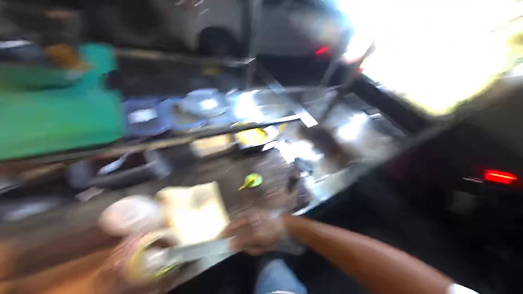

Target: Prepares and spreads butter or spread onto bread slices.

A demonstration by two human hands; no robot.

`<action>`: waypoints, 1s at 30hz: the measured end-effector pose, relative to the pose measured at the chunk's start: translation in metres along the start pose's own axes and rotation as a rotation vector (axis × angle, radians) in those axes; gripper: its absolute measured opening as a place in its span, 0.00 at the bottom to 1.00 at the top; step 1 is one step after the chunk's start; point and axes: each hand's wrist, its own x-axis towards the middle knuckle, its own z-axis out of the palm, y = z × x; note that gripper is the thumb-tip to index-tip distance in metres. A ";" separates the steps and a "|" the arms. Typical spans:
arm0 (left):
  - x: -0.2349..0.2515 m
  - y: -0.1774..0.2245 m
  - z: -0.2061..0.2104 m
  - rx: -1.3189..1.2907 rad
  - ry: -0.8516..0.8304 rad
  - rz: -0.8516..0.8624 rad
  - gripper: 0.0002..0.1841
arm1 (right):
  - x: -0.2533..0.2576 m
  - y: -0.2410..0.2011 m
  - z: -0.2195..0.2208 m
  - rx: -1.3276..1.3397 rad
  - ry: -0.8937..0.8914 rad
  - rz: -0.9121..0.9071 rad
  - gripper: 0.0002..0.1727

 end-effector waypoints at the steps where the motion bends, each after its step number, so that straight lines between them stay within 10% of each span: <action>1: 0.005 0.002 0.009 0.090 0.179 -0.069 0.34 | 0.002 0.001 -0.004 -0.019 0.007 0.054 0.18; 4: 0.020 -0.001 0.028 0.199 0.497 -0.158 0.49 | 0.001 0.006 -0.025 -0.005 0.048 0.084 0.22; 15: 0.018 -0.011 0.041 -0.123 0.643 -0.089 0.56 | 0.007 0.054 -0.072 0.136 0.127 -0.025 0.22; 23: -0.004 -0.014 0.043 -0.041 0.753 -0.172 0.60 | 0.073 0.069 -0.082 -1.125 0.436 0.232 0.30; 30: -0.018 -0.016 0.036 0.035 0.966 -0.401 0.61 | 0.024 0.123 -0.042 -1.155 0.620 0.088 0.31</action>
